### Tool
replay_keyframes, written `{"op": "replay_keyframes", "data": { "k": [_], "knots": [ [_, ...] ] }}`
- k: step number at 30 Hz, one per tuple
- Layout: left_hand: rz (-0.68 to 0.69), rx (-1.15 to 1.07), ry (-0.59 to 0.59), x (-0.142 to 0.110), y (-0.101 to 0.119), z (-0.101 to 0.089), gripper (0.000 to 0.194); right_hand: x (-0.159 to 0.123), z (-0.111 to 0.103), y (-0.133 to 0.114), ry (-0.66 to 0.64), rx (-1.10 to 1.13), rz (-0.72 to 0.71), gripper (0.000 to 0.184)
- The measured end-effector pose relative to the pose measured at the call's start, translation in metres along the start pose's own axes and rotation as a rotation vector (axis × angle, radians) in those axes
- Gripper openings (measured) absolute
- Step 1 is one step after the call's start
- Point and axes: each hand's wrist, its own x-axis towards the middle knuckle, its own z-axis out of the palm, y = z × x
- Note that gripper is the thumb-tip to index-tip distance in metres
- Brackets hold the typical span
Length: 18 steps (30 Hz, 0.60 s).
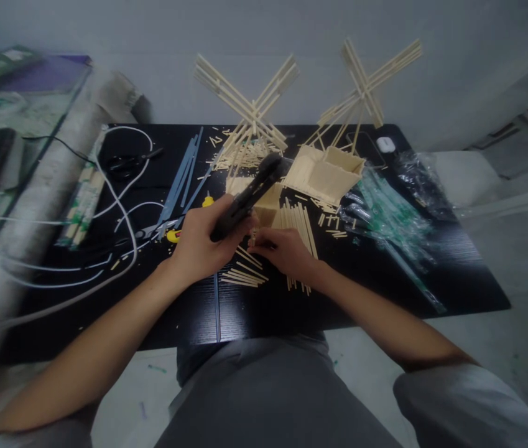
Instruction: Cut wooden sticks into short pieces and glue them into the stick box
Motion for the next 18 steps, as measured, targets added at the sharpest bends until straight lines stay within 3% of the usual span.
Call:
{"op": "replay_keyframes", "data": {
  "k": [18],
  "knots": [
    [0.055,-0.046,-0.067,-0.0008,-0.003,-0.0018,0.015,0.0035,-0.002,0.0002,-0.031,0.002,0.012,0.014]
  ]
}}
